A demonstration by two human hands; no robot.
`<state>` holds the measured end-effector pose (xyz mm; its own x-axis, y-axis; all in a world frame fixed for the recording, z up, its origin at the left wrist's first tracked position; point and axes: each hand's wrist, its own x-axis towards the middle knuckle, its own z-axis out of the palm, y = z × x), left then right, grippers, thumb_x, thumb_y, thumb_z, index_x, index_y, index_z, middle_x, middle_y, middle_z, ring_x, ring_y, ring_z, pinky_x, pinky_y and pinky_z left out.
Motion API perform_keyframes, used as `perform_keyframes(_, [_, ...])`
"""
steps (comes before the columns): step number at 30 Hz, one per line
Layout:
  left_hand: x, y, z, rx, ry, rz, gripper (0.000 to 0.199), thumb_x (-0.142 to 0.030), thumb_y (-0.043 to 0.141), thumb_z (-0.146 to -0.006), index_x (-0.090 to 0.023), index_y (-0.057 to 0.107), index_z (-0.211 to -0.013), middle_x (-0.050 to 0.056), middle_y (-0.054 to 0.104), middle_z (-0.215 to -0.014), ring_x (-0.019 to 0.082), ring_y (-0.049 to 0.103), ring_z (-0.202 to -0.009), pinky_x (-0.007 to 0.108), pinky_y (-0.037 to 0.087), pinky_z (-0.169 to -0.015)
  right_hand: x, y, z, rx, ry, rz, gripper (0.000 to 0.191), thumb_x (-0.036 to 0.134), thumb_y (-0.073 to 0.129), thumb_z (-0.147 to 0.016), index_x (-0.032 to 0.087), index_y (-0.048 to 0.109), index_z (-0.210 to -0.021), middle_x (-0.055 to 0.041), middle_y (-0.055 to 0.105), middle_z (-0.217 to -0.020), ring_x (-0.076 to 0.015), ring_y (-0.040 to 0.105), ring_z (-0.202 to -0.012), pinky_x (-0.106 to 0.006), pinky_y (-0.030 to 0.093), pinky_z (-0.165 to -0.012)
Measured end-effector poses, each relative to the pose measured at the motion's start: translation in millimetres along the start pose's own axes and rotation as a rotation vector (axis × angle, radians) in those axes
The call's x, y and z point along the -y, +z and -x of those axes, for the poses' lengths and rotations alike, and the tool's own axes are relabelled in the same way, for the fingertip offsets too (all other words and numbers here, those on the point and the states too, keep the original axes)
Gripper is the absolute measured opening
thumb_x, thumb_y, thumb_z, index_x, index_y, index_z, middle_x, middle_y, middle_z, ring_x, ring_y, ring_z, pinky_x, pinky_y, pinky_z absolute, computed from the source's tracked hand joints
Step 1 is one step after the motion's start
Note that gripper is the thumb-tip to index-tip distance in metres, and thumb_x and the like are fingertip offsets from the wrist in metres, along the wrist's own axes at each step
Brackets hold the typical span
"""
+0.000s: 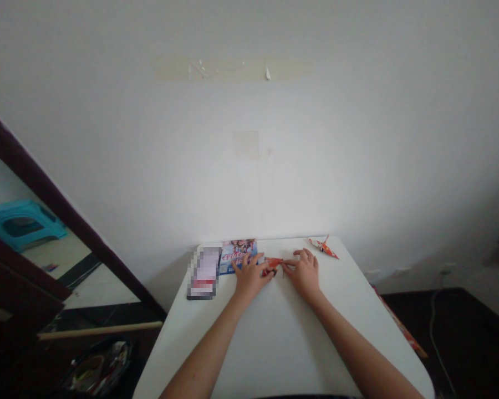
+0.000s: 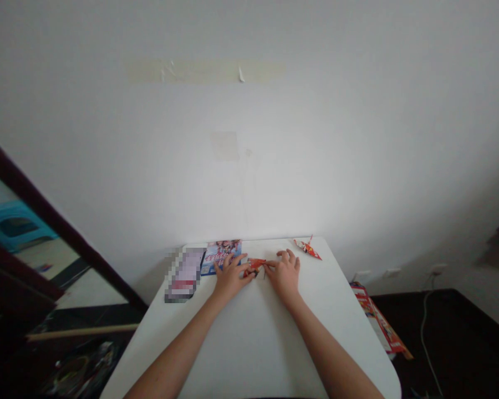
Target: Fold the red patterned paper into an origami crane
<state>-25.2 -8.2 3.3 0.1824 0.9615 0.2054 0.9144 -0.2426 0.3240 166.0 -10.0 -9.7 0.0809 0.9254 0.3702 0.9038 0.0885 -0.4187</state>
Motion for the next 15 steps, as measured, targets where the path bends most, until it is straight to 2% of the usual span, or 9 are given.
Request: perform_keyframes(15, [-3.6,-4.9,0.3,0.015,-0.002,-0.006,0.017,-0.049,0.068,-0.085,-0.039,0.076,-0.097,-0.005,0.054,-0.15,0.037,0.033,-0.144,0.08,0.01,-0.111,7.5,-7.5,2.8,-0.035,0.03,0.034,0.02,0.041,0.062,-0.093,0.039,0.079,-0.102,-0.0091,0.056,-0.133,-0.0335,0.035,-0.137,-0.055,0.025,-0.113])
